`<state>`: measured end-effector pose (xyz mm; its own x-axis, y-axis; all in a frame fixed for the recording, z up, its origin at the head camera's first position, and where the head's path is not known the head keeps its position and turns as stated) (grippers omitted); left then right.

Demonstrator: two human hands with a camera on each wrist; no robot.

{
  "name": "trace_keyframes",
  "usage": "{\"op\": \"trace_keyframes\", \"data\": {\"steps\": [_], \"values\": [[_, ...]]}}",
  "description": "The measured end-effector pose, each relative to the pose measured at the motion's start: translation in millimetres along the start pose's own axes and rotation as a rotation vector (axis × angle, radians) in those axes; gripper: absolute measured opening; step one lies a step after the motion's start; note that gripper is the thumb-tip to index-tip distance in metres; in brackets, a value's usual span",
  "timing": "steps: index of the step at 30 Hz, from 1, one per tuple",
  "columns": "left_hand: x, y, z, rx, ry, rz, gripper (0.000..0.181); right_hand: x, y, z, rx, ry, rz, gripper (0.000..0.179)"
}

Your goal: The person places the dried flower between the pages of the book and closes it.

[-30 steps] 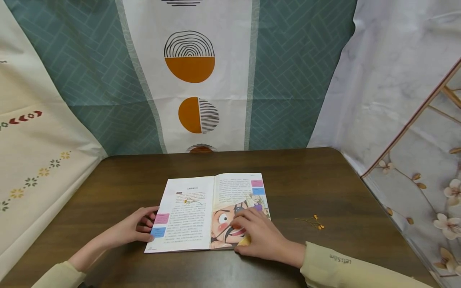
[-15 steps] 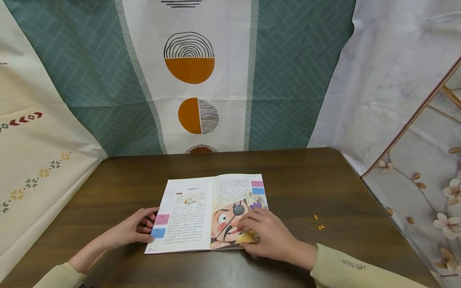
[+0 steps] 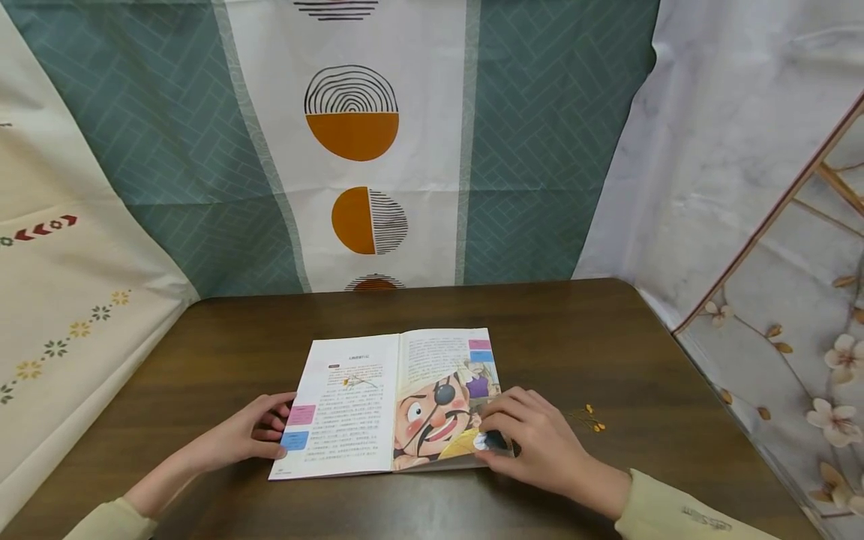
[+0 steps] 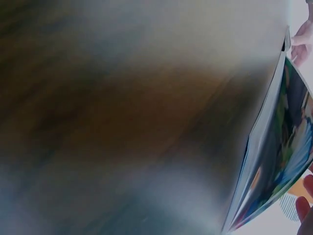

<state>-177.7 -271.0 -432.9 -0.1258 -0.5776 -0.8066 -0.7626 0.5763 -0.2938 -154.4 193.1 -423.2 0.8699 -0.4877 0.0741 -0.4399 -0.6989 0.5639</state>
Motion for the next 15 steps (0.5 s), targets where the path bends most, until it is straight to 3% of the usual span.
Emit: {"op": "trace_keyframes", "data": {"steps": [10,15], "values": [[-1.1,-1.4,-0.4,-0.001,0.016,0.008,0.091,-4.8,-13.5,-9.3,-0.013,-0.086,0.128,0.039],[1.5,-0.4,-0.1,0.002,0.025,0.015,0.091,1.6,-16.4,-8.6,0.019,0.053,0.257,0.037]]}}
Point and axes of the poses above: each hand's wrist, its own y-axis towards the middle knuckle, its own z-axis out of the palm, x = y × z, the point moved 1 cm from there along y, towards the middle knuckle, and after that the axes turned 12 degrees about x, right-handed, at the moved point
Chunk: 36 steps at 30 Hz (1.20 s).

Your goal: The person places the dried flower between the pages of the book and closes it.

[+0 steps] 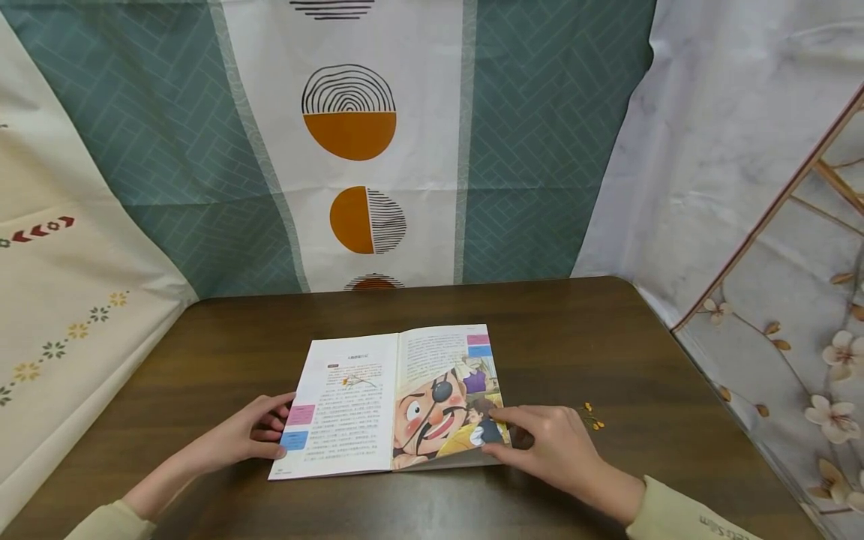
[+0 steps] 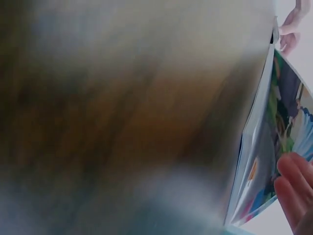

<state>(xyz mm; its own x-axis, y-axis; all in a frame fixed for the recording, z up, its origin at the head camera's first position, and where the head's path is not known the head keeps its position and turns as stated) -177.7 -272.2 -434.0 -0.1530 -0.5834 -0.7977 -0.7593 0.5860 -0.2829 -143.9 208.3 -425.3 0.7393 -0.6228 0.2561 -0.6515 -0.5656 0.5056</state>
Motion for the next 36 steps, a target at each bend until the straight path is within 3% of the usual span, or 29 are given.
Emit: {"op": "trace_keyframes", "data": {"steps": [6,13,22,29,36], "values": [[2.0,0.1,0.0,-0.002,0.001,0.004,0.091,5.5,-4.0,1.9,0.055,0.225,0.217,0.040],[2.5,0.0,0.0,-0.002,-0.007,0.001,0.092,7.3,-2.9,0.9,0.093,0.465,0.459,0.028],[1.1,-0.1,0.1,-0.008,-0.008,-0.019,0.091,-1.0,10.0,-5.7,0.160,0.691,0.601,0.045],[0.6,-1.0,0.5,-0.013,-0.015,-0.009,0.091,-14.2,28.5,-4.0,0.245,0.714,0.701,0.050],[1.6,-0.3,0.5,-0.017,-0.021,0.000,0.090,-22.7,39.3,1.6,0.265,0.759,0.777,0.053]]}}
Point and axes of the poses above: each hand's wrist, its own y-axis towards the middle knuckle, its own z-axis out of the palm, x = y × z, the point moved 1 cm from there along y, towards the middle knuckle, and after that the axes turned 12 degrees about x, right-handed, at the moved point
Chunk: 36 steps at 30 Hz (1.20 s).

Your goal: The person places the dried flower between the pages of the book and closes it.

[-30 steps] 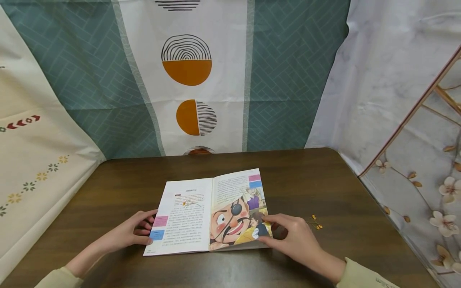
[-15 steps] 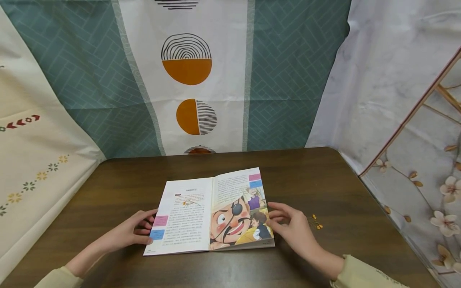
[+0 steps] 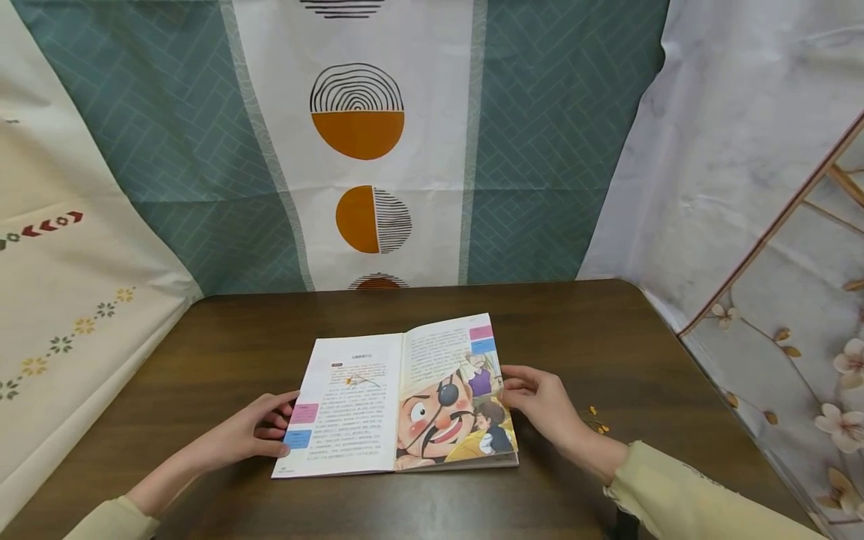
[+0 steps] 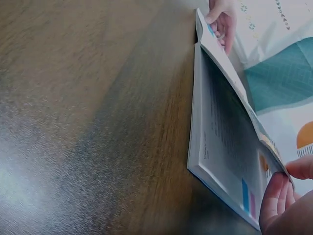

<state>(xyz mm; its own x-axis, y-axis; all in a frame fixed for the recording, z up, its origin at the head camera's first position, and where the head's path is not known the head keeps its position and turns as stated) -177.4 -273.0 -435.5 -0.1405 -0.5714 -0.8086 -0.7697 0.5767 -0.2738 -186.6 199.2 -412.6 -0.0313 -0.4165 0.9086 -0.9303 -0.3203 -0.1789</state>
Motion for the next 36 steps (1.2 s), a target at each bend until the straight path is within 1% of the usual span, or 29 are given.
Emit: {"op": "trace_keyframes", "data": {"steps": [4,10,15,20,24,27,31,33,36], "values": [[0.2,0.7,0.0,-0.007,-0.001,-0.005,0.089,3.4,2.4,-0.6,0.006,0.013,-0.026,0.052],[0.0,1.5,-0.7,-0.006,0.000,-0.013,0.088,13.0,4.6,-0.5,0.002,-0.011,-0.068,0.050],[-2.4,-1.0,-0.3,0.006,-0.020,0.010,0.087,22.6,7.8,1.5,-0.001,-0.042,-0.108,0.047],[-3.6,-2.7,0.3,0.013,-0.040,0.014,0.087,34.6,12.9,5.8,-0.014,-0.046,-0.165,0.046],[-2.2,-2.7,0.2,0.014,-0.038,0.008,0.087,45.2,18.2,13.8,0.009,0.019,-0.223,0.046],[-1.1,-2.4,-0.2,0.011,-0.032,-0.004,0.087,52.7,23.2,23.0,0.056,0.069,-0.290,0.044],[-0.2,-1.8,-0.8,0.008,-0.025,-0.019,0.088,58.5,30.2,37.2,0.117,0.082,-0.380,0.040],[-0.3,-1.7,-0.9,0.010,-0.024,-0.019,0.088,58.6,33.0,44.1,0.131,0.065,-0.392,0.040],[0.4,-1.3,-1.1,0.010,-0.019,-0.018,0.088,57.1,35.8,53.4,0.140,0.052,-0.388,0.040]]}}
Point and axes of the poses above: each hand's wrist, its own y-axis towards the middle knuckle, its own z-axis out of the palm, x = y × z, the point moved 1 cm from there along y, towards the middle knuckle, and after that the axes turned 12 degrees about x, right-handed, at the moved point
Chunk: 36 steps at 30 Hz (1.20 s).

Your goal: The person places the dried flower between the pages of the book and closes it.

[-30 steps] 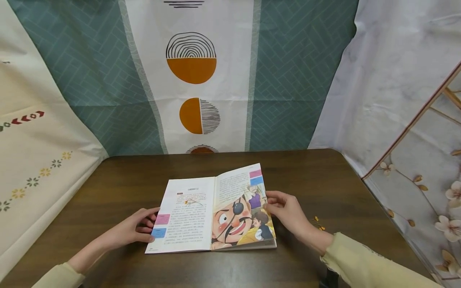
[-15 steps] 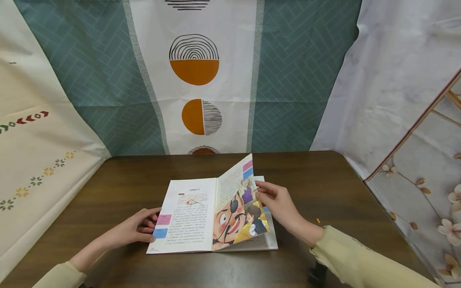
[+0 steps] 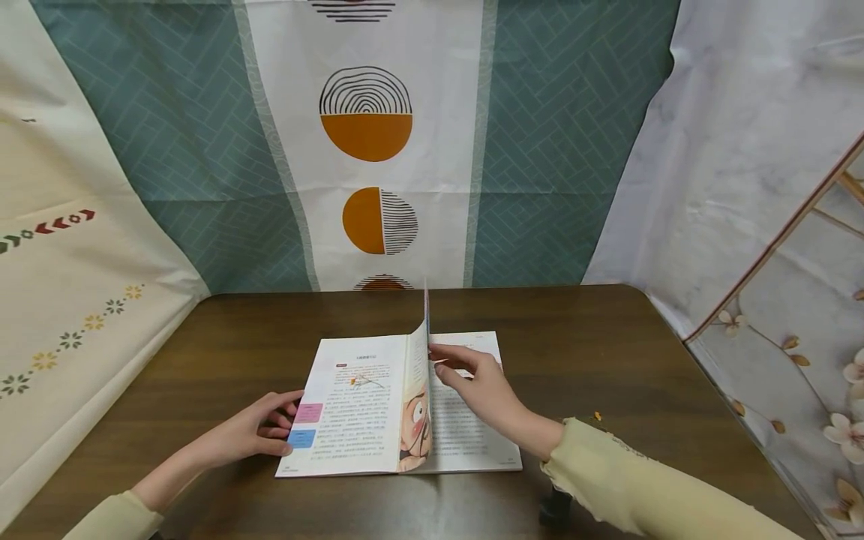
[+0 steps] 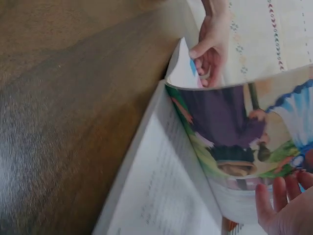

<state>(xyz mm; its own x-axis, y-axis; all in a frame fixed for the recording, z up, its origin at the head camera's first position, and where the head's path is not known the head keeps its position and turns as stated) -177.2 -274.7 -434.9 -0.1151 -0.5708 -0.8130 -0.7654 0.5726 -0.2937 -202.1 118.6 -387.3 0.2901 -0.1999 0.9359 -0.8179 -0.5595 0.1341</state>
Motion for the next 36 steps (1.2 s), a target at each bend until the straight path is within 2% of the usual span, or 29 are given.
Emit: {"op": "trace_keyframes", "data": {"steps": [8,16,25,36], "values": [[1.4,0.2,-0.4,0.000,-0.001,0.013,0.088,-6.0,7.0,17.6,0.037,-0.074,-0.042,0.044],[0.7,-0.9,0.1,0.001,-0.001,0.022,0.088,-14.6,12.6,34.8,0.074,-0.103,-0.016,0.045],[0.5,-0.9,-1.0,0.004,0.004,0.026,0.088,-26.2,19.4,42.1,0.133,-0.206,-0.040,0.043],[0.2,-0.3,-0.2,0.014,-0.022,0.052,0.087,-30.1,31.1,39.6,0.215,-0.432,-0.003,0.043]]}}
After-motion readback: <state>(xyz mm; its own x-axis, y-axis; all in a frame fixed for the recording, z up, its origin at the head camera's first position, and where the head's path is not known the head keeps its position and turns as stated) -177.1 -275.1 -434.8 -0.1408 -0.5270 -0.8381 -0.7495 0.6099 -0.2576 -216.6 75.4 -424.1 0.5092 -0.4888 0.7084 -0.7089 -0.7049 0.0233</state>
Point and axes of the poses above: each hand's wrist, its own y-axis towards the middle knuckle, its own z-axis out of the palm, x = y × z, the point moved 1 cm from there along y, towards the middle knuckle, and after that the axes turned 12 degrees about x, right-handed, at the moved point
